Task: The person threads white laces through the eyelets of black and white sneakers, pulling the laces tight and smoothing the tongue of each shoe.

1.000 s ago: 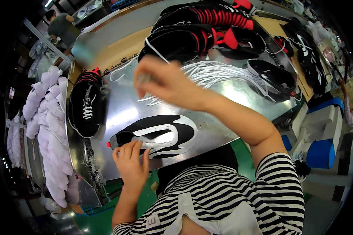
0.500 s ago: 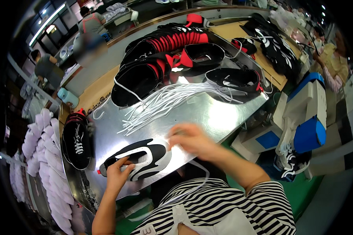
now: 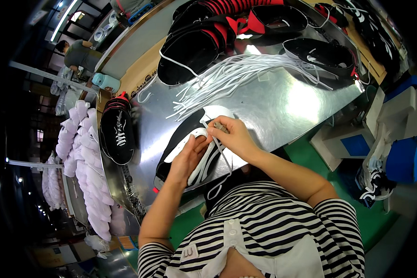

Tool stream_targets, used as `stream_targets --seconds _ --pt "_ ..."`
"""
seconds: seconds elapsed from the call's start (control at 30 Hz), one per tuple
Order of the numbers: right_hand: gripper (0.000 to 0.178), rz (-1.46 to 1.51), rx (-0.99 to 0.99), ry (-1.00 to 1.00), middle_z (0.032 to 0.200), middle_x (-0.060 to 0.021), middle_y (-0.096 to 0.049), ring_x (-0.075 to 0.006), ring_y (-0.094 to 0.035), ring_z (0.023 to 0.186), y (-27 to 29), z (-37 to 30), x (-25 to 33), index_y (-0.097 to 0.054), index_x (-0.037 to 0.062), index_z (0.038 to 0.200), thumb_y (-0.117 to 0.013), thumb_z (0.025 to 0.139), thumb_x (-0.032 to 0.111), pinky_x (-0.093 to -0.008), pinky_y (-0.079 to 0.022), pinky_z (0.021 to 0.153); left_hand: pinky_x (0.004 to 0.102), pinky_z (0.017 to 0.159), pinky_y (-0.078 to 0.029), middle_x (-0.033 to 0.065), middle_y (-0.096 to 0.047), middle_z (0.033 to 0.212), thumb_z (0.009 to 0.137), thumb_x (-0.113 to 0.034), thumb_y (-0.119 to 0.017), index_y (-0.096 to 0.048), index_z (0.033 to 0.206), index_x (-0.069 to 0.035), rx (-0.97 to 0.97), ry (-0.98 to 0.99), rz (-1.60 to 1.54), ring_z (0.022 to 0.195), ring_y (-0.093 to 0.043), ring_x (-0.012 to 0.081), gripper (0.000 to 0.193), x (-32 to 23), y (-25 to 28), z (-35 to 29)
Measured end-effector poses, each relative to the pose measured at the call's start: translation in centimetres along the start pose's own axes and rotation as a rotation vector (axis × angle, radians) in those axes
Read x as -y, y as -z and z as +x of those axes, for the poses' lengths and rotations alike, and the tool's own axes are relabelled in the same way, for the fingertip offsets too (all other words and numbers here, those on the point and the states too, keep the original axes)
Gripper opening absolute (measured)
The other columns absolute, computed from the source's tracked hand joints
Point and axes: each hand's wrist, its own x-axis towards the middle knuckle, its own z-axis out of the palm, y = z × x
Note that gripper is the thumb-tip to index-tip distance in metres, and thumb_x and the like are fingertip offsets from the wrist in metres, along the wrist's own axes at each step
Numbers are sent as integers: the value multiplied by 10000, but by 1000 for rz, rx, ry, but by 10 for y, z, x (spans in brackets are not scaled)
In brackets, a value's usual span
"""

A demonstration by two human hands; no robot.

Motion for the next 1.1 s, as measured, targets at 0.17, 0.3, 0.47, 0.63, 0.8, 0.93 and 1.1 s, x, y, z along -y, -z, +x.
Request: stream_targets --seconds 0.17,0.3,0.47,0.63,0.8,0.93,1.1 --pt "128 -168 27 69 740 20 -679 2 -442 565 0 -8 23 -660 37 932 -639 941 163 -169 -330 510 348 1131 -319 148 -609 1277 1060 -433 -390 -499 1348 48 -60 -43 -42 1255 -514 219 571 13 -7 2" --pt "165 -105 97 -104 698 25 -679 -7 -464 594 10 -6 14 -678 29 892 -644 930 186 -193 -353 533 327 1082 -359 117 -614 1235 1069 -380 -395 -553 1300 48 -100 -288 221 1186 -548 198 511 19 -24 -2" --pt "158 -160 99 -86 697 22 -682 -6 -457 563 6 -9 14 -676 29 886 -642 922 179 -198 -339 502 325 1033 -389 87 -628 1150 1064 -353 -414 -584 1275 28 -99 -343 259 1129 -557 181 468 24 -22 -2" --pt "165 -256 101 -133 684 9 -681 -26 -506 575 5 -12 15 -677 20 870 -639 913 175 -212 -369 514 260 887 -451 27 -646 996 1036 -198 -509 -660 1154 2 -178 -444 219 953 -589 116 277 19 -42 -11" --pt "209 -325 129 -49 766 -60 -704 -100 -576 597 2 -29 25 -602 -4 1005 -628 944 195 -264 -439 547 258 868 -474 46 -671 1019 1027 -184 -538 -674 1137 8 -239 -427 158 938 -613 122 259 32 -32 -10" --pt "230 -396 127 133 859 -111 -720 -160 -630 615 11 -37 18 -531 -5 1086 -588 979 191 -288 -480 574 297 940 -462 85 -681 1080 1022 -227 -544 -667 1151 13 -281 -342 102 1015 -621 155 299 30 -37 -14" --pt "171 -413 154 57 880 -91 -718 -110 -574 595 17 -36 24 -527 -10 1097 -550 992 123 -241 -460 553 279 910 -479 67 -664 1092 1035 -175 -519 -647 1167 19 -236 -325 162 1012 -612 141 267 26 -38 -15"
